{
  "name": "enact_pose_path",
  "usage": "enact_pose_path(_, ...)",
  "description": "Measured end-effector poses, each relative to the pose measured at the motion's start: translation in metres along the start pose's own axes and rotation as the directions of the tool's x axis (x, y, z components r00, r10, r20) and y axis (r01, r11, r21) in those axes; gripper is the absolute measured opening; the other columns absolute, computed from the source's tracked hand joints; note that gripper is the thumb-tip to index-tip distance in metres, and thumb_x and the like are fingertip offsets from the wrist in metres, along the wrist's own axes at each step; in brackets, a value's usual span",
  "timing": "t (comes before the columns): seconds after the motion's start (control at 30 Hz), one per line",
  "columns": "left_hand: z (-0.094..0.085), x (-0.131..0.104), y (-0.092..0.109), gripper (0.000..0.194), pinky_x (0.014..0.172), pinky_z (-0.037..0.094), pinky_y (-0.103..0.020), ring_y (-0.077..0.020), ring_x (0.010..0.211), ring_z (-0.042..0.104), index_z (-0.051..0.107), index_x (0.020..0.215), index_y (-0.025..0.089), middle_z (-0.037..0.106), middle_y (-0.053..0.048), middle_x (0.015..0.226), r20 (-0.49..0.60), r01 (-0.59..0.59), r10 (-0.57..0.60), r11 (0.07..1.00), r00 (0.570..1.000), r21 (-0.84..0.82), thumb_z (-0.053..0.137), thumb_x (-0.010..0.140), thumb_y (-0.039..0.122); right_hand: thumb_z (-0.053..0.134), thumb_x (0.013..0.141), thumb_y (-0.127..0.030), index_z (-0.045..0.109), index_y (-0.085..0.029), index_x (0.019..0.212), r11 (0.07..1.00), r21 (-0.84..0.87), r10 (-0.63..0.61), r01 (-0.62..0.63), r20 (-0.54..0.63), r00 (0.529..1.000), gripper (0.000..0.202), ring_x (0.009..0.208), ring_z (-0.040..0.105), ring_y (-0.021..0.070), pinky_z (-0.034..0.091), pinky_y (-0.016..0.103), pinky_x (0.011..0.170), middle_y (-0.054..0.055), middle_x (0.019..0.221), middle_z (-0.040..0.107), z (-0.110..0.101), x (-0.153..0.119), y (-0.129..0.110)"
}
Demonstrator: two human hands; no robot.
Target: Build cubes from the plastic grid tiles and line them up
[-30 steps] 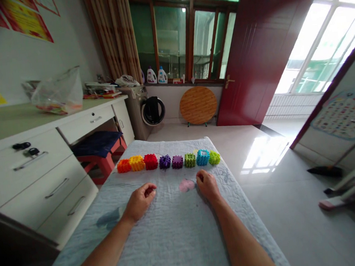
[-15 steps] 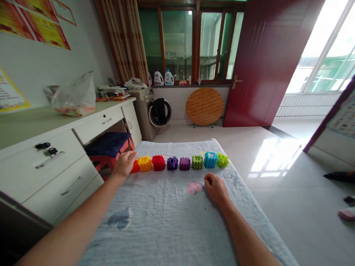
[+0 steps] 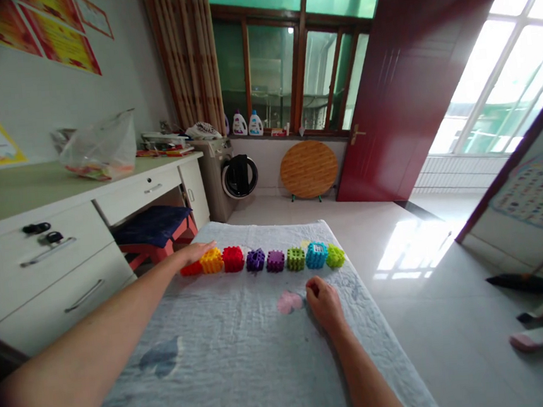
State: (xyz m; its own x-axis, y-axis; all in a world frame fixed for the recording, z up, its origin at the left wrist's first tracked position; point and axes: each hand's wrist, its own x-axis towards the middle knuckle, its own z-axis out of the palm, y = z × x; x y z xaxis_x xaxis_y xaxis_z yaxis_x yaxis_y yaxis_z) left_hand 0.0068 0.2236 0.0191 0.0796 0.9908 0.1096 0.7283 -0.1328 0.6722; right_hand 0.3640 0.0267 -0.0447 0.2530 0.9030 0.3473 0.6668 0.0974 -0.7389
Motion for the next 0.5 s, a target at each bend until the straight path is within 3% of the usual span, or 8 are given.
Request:
enact_pose_path(0.1, 0.0, 0.005, -0.002, 0.045, 0.069, 0.045, -0.029, -0.0255, 0.075, 0.06, 0.063, 0.053, 0.018, 0.069, -0.007, 0.064, 0.235, 0.007, -0.019, 0.999, 0.972, 0.05, 0.055, 0.061, 0.062, 0.05, 0.072, -0.022, 0.059, -0.023, 0.069, 0.999, -0.048, -0.009, 0.01, 0.005, 1.0, 0.009, 0.058, 0.055, 0.0151, 0.038, 0.024, 0.061, -0.002, 0.061, 0.06, 0.001, 0.0, 0.002)
enact_pose_path(0.27, -0.001, 0.001, -0.002, 0.047, 0.068, 0.046, -0.027, -0.0225, 0.076, 0.061, 0.068, 0.07, 0.017, 0.071, -0.004, 0.078, 0.468, -0.021, -0.017, 0.997, 0.884, 0.078, 0.058, 0.058, 0.061, 0.045, 0.075, -0.024, 0.06, -0.021, 0.072, 0.993, -0.117, -0.022, 0.026, 0.038, 0.999, 0.015, 0.061, 0.057, 0.0155, 0.038, 0.024, 0.061, 0.0, 0.064, 0.062, 0.0, 0.0, 0.002)
enact_pose_path(0.37, 0.001, -0.01, -0.008, 0.054, 0.064, 0.047, -0.028, -0.0218, 0.073, 0.062, 0.069, 0.079, 0.017, 0.071, -0.005, 0.079, 0.524, -0.021, -0.034, 0.995, 0.851, 0.097, 0.056, 0.058, 0.065, 0.044, 0.075, -0.025, 0.059, -0.02, 0.072, 0.99, -0.135, -0.025, 0.031, 0.047, 0.999, 0.017, 0.061, 0.057, 0.0155, 0.038, 0.024, 0.061, 0.0, 0.064, 0.062, -0.002, 0.0, 0.0)
enact_pose_path(0.5, -0.002, -0.029, -0.018, 0.06, 0.067, 0.047, -0.03, -0.0233, 0.077, 0.063, 0.069, 0.092, 0.017, 0.07, -0.007, 0.085, 0.485, -0.061, -0.018, 0.987, 0.874, 0.147, 0.055, 0.061, 0.067, 0.043, 0.074, -0.025, 0.059, -0.02, 0.073, 0.989, -0.141, -0.037, 0.044, 0.048, 0.998, 0.017, 0.061, 0.057, 0.0157, 0.038, 0.024, 0.061, 0.001, 0.064, 0.063, -0.002, -0.001, -0.001)
